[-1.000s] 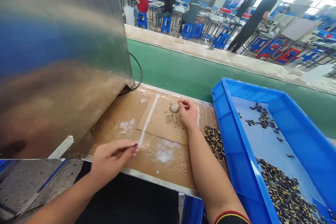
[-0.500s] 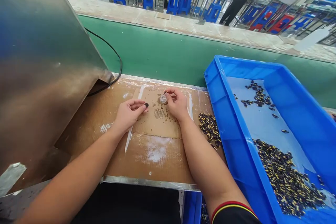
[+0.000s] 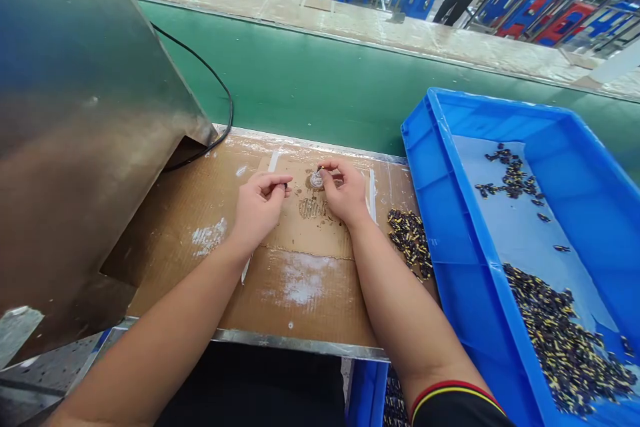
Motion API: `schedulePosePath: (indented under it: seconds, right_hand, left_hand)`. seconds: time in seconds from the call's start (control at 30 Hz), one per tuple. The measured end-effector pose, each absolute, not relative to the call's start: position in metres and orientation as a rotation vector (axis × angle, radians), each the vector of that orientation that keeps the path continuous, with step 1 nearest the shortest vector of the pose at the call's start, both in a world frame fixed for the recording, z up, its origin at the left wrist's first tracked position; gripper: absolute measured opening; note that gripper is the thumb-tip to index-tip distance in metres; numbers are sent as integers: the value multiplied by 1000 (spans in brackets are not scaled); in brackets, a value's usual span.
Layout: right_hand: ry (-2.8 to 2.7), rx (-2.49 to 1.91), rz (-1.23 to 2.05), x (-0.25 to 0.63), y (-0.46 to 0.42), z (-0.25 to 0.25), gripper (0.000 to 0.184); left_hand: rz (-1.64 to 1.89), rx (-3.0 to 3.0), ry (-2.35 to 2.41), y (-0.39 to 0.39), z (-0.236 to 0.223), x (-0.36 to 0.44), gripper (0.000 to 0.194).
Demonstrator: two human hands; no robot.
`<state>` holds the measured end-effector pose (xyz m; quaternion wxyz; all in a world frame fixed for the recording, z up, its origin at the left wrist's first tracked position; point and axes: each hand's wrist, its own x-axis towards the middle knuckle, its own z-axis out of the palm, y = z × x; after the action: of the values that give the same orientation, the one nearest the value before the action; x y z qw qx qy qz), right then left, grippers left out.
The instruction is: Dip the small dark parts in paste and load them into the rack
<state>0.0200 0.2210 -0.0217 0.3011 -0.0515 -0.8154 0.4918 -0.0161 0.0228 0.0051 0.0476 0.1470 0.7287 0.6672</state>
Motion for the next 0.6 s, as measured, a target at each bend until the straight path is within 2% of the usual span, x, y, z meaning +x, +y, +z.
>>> schedulePosePath:
  seconds: [0.1, 0.2, 0.6]
  right_hand:
    - [-2185, -137, 1270, 21, 221, -22, 14]
    - [-2207, -155, 1253, 21, 221, -22, 15]
    - [-2213, -144, 1203, 20, 219, -20, 16]
  left_hand:
    - [1934, 545, 2367, 22, -9, -23, 23]
    - [1987, 450, 2245, 19, -16, -26, 23]
    - [1998, 396, 2166, 21, -7, -25, 21]
